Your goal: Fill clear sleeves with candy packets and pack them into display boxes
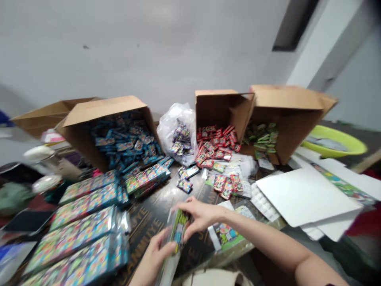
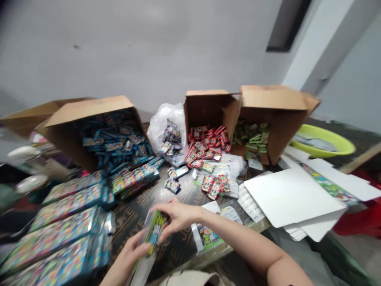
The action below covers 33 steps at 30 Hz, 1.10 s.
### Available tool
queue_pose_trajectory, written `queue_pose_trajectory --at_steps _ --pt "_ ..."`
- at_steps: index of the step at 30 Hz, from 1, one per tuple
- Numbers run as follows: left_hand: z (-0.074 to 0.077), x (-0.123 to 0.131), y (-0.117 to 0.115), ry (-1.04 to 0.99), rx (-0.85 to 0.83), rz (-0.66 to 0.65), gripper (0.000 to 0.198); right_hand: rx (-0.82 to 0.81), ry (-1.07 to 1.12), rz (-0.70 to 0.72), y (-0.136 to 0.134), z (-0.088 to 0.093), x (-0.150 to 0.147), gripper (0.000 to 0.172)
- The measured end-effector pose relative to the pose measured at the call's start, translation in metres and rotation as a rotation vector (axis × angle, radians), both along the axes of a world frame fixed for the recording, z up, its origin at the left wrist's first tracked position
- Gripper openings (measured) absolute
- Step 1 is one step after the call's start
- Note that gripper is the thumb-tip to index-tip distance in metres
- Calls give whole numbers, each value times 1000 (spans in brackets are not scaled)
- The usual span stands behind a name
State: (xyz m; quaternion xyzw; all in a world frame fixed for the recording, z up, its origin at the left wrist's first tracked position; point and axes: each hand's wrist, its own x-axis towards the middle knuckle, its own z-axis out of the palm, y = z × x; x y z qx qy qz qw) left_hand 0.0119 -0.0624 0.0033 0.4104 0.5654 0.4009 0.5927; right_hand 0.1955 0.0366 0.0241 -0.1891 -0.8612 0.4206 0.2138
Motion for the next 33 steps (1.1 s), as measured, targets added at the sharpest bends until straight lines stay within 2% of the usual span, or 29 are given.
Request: queue_pose_trajectory --at_steps 2,4,7,8,10,11,12,13,15,17,19,21,24,27,29,33 --pt "4 2 -3 -3 -45 89 38 -69 116 -107 -5 2 -3 70" --pt "2 4 -4 -59 -84 149 37 -135 172 -212 -7 -1 -7 59" --pt "-7 4 -3 -133 -127 140 35 -202 147 -349 -5 -9 -13 42" --pt "-9 4 -3 -141 -123 142 35 -210 167 -425 -4 -12 -14 44" --pt "-10 3 -1 -140 -84 162 34 -242 254 -576 0 -19 -16 60" --pt "-9 2 0 -136 -57 169 34 -291 291 -600 2 -23 -16 67" --pt "-7 1 2 -132 -28 162 34 -377 304 -560 3 -26 -17 68" --pt "-5 1 4 -122 5 139 34 -495 296 -462 3 -30 -18 63" --pt "0 0 8 -43 100 69 32 -717 277 -239 2 -34 -20 46" --pt "3 0 11 131 208 19 31 -810 303 -157 1 -35 -24 35" --pt "4 -1 12 293 266 12 35 -792 335 -204 1 -30 -28 32" --pt "3 -2 14 312 250 5 38 -771 324 -274 3 -25 -30 33" --pt "0 -7 20 132 184 12 38 -842 305 -334 4 -24 -32 37" --pt "-6 -13 29 -9 151 145 39 -977 197 -169 -4 -33 -31 43" --pt "-10 -16 32 -32 133 206 39 -1005 157 -95 -11 -42 -28 43" --pt "-24 -12 24 -79 95 99 40 -899 239 -266 -13 -57 -20 35"
